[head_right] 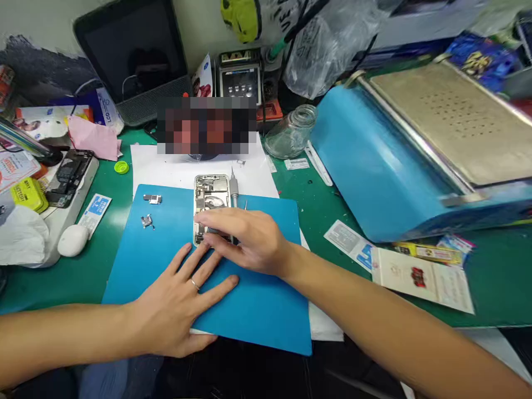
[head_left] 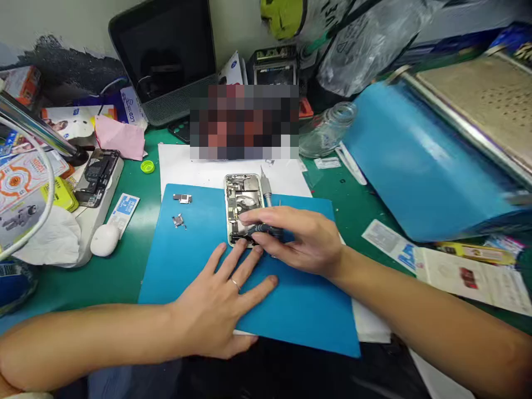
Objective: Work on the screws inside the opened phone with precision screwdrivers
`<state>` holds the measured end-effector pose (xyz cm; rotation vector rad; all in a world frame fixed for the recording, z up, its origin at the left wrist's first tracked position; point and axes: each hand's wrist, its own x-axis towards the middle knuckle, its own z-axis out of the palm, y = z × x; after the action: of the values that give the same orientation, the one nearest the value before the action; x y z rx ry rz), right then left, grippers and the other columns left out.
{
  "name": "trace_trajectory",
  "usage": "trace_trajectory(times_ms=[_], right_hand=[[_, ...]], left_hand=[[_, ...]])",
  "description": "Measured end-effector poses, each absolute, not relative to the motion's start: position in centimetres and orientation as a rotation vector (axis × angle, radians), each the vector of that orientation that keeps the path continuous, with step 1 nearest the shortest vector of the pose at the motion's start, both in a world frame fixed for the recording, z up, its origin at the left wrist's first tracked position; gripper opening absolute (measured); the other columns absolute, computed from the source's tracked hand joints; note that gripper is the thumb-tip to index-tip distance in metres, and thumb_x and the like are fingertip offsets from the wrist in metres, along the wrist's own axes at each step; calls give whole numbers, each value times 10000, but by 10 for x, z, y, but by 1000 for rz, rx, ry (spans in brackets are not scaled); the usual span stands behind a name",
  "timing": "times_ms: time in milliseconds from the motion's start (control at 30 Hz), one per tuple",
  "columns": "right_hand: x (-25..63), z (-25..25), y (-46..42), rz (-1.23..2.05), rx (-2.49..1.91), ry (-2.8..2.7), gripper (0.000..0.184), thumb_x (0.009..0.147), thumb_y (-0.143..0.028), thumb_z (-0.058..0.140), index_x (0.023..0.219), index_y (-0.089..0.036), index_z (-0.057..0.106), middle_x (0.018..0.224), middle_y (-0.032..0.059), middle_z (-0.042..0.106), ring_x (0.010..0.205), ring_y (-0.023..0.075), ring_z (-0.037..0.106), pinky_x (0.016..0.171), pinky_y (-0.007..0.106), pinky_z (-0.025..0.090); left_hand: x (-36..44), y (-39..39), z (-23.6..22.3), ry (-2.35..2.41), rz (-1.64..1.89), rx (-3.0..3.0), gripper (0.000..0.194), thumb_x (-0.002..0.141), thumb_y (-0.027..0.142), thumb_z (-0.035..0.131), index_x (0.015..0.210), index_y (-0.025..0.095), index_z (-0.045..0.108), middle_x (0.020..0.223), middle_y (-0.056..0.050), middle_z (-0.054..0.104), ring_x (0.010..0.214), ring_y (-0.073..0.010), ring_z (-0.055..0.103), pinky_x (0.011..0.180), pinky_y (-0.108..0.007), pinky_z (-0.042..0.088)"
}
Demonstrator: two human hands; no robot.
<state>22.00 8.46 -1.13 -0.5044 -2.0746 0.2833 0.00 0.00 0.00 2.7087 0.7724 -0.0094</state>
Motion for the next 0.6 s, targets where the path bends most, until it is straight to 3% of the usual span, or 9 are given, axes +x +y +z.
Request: trace_trajectory(times_ms=[267,600], right_hand=[[219,-12,86,219,-529,-2053,677,931,-87,642,1545,-255,410,1160,79,796,1039,226,787,807,324,700],[218,-10,87,184,-538,-2042,592,924,-107,691,1466,-209,477,1100,106,799,1006,220,790,808,324,696]], left_hand=[[2,3,2,775,-26,2696,944,867,596,682,1618,215,255,1710,-255,84,1584,-474,50,1235,-628,77],[2,3,4,763,-28,2694,947,865,588,690,1619,208,262,1710,-258,82,1583,-479,37,1235,-635,88]])
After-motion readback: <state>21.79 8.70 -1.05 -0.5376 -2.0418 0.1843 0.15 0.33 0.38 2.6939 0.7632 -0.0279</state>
